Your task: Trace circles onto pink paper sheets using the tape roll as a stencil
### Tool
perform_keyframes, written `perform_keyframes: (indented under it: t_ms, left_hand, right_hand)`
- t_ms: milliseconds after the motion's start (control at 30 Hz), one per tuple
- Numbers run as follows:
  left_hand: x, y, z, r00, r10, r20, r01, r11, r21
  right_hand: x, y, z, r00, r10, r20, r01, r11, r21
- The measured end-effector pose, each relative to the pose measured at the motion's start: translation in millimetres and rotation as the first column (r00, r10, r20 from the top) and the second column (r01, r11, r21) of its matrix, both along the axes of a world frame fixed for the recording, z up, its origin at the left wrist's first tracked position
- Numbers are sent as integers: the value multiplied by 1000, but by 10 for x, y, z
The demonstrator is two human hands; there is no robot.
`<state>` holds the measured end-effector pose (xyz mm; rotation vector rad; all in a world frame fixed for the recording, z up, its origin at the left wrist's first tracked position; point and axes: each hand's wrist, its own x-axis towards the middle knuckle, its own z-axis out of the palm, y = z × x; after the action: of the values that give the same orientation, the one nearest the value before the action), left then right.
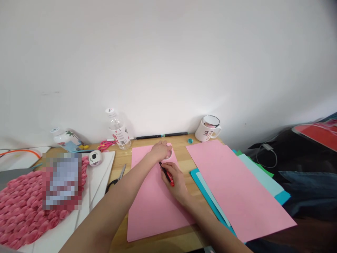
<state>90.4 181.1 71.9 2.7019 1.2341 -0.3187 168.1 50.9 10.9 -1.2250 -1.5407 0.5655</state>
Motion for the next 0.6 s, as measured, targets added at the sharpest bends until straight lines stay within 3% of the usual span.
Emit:
perform_keyframes:
  t_ms: [333, 600]
  left_hand:
    - [-5, -15, 23, 1000, 6, -7, -6, 1000, 7]
    - [-22, -24, 20, 1000, 1, 13, -1, 1000, -21]
  right_hand:
    - [-28, 35, -6, 996, -33, 88, 31, 999, 21]
    - [287, -88, 41, 999, -16, 51, 18, 999, -45]
